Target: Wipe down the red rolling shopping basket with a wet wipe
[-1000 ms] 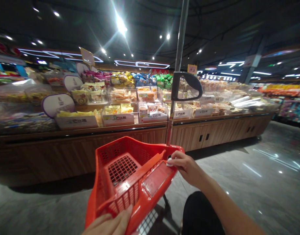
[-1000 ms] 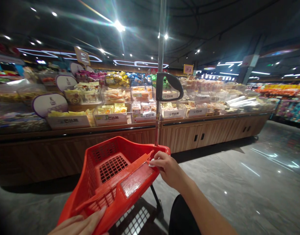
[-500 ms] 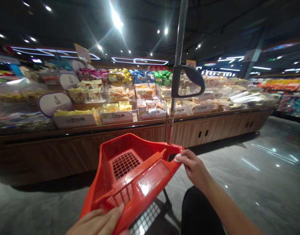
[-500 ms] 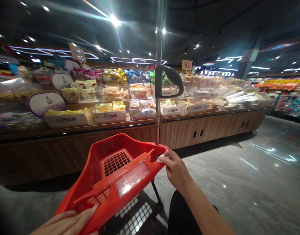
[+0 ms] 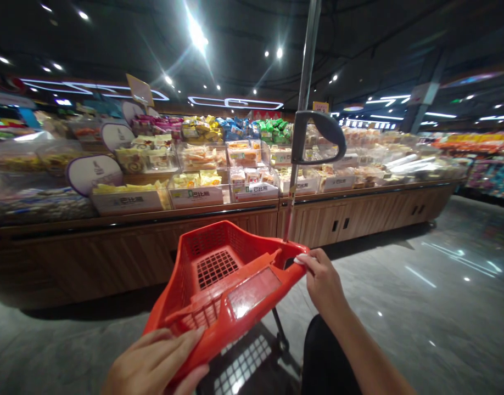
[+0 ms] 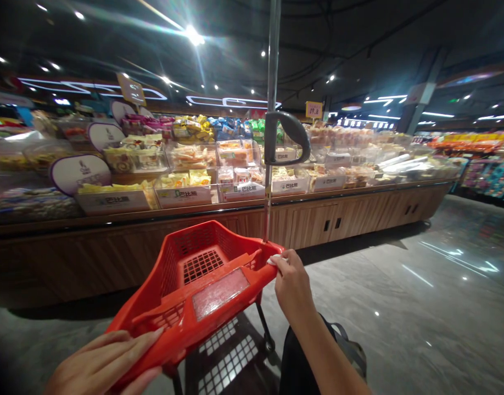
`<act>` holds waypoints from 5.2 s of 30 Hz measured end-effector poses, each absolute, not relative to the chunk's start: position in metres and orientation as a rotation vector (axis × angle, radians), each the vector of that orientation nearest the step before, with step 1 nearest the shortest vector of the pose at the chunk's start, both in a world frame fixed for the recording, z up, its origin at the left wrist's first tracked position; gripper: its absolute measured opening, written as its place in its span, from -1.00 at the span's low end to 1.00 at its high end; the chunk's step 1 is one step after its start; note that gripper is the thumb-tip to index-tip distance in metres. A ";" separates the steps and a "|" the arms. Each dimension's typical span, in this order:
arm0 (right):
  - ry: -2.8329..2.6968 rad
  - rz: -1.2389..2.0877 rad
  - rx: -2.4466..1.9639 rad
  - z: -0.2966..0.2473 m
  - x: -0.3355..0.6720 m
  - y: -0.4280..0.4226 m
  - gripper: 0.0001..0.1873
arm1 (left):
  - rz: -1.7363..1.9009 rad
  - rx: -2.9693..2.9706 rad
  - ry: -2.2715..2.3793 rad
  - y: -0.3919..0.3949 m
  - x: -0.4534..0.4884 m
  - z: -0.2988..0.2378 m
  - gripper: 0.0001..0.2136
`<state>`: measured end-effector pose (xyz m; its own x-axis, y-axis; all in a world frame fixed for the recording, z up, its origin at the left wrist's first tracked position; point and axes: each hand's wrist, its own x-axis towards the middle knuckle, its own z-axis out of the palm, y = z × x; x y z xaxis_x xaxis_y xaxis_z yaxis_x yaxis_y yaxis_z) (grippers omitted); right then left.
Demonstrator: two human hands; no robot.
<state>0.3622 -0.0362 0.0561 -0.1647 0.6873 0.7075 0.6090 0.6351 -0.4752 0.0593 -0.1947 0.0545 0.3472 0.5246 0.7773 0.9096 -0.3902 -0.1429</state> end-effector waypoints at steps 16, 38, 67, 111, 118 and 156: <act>-1.927 0.082 -1.092 0.065 0.370 -0.030 -0.70 | -0.576 -2.153 -1.217 -0.192 0.027 0.067 -0.59; -1.979 0.154 -0.971 0.063 0.342 -0.074 -0.59 | -0.513 -1.956 -1.736 -0.142 0.163 0.089 -0.55; -1.948 0.243 -0.853 0.053 0.367 -0.099 -0.58 | -0.521 -2.002 -1.558 -0.148 0.143 0.080 -0.43; -1.991 0.613 -0.750 0.057 0.400 -0.035 -0.72 | -0.624 -2.350 -1.434 -0.097 0.067 0.085 -0.36; -1.974 0.651 -0.702 0.056 0.402 -0.060 -0.73 | -0.629 -2.382 -1.479 -0.092 0.061 0.088 -0.35; -1.791 0.539 -0.519 0.014 0.337 -0.105 -0.61 | -0.955 -2.066 -1.474 -0.149 0.187 0.063 -0.81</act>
